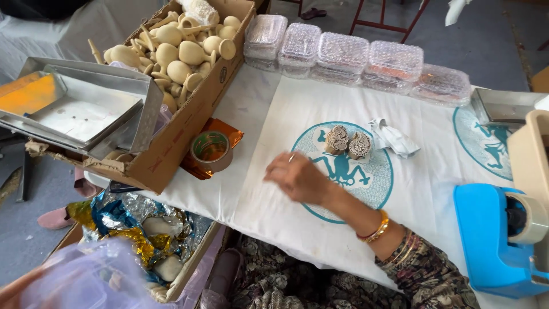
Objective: The person wipes wooden stamps with a cloth, places them into a plastic container, and wraps a small object in orange foil.
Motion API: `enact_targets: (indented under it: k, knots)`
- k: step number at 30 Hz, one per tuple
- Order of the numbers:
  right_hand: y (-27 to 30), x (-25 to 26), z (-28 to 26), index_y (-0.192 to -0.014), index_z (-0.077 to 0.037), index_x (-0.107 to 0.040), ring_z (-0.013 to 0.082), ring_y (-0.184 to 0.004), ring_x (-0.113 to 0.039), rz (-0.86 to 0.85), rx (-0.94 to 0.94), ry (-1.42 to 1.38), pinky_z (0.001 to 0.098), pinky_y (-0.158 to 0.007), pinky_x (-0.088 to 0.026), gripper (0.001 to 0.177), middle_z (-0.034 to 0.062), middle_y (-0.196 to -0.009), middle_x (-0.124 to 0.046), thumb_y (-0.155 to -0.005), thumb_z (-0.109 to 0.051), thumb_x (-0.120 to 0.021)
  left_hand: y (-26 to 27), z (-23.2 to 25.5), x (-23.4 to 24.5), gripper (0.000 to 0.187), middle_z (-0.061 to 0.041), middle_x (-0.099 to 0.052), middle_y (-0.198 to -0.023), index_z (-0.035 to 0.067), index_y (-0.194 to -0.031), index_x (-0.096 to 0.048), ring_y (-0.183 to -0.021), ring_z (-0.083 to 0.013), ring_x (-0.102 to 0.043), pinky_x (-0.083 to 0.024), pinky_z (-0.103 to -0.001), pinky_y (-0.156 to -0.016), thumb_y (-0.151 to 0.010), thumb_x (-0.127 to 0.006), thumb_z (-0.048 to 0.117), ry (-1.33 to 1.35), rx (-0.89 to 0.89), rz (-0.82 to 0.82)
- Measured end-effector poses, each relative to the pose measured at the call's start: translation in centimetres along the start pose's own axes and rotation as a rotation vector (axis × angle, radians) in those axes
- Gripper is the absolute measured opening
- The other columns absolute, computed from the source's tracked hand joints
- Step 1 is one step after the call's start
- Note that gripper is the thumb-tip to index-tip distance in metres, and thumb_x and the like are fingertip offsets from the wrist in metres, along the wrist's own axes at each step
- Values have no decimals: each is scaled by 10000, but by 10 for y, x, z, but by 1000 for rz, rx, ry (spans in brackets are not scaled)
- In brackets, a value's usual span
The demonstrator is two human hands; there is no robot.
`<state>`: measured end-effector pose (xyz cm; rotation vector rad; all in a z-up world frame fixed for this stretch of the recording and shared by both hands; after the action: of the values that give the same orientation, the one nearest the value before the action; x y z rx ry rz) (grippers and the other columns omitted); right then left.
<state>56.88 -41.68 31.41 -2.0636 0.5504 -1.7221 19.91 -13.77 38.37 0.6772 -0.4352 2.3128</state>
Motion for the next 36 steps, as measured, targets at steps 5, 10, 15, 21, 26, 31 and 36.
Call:
enact_targets:
  k: [5,10,15,21,26,31,36]
  knots:
    - [33,71,68,-1052,-174,-787,221,-1177,-610,79,-307,181,449,-983,-489,293,7,-1175,-715,-770,-97,-767,-94,41,-156,742,-116,-749,-1260,38,-1265,-659,-1207,-340,-724,-589,-497,-1047,-693,-804,489,206,-31,-85]
    - [85,88,113,-1238,-215,-732,285,-1343,-471,38,-567,354,518,-1064,-390,550,33,-1389,-608,-711,-327,-838,-101,219,-277,1424,-173,-173,-1662,161,-1699,-32,-1611,-372,-240,-331,-597,-1298,-634,-956,360,498,-948,-540]
    - [117,52,147,-1322,-190,-643,349,-1389,-414,-96,-628,499,546,-1103,-342,724,135,-1470,-499,-741,-601,-770,-148,243,-384,1373,-223,-218,-1603,132,-1660,-128,-1532,-425,-220,-303,-572,-1254,-589,-973,286,324,-1008,-257]
    - [113,49,141,-1442,-228,-583,356,-1348,-461,-108,-648,422,550,-1052,-375,730,129,-1467,-517,-833,-623,-665,-174,209,-436,1349,-199,-285,-1524,129,-1650,-127,-1454,-405,-278,-279,-557,-1226,-613,-982,244,392,-835,-95]
    - [106,48,144,-1394,-208,-603,334,-1279,-524,-161,-702,353,506,-1005,-423,685,125,-1412,-560,-845,-612,-671,-179,200,-439,1383,-199,-281,-1492,128,-1644,-88,-1436,-411,-254,-298,-545,-1198,-576,-961,230,350,-804,-164]
    - [99,42,175,-1290,-127,-648,326,-1255,-558,-154,-639,395,477,-1007,-466,623,145,-1378,-589,-854,-568,-707,-180,200,-432,1386,-204,-255,-1520,136,-1658,-62,-1466,-407,-247,-300,-544,-1219,-596,-948,223,407,-854,-90]
    - [91,36,239,-1343,-130,-623,323,-1256,-566,-169,-603,436,469,-1017,-485,666,155,-1373,-597,-836,-549,-726,-182,197,-439,1414,-205,-261,-1485,139,-1643,-72,-1443,-424,-237,-292,-564,-1203,-553,-966,242,358,-791,-91]
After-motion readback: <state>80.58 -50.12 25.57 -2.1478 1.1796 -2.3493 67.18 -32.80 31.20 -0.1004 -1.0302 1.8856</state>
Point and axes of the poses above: each hand's wrist, its own y-axis away from the middle knuckle, its own x-axis out of the back of the hand, z = x × y, the point moved 7 cm from there along -y, towards the middle knuckle
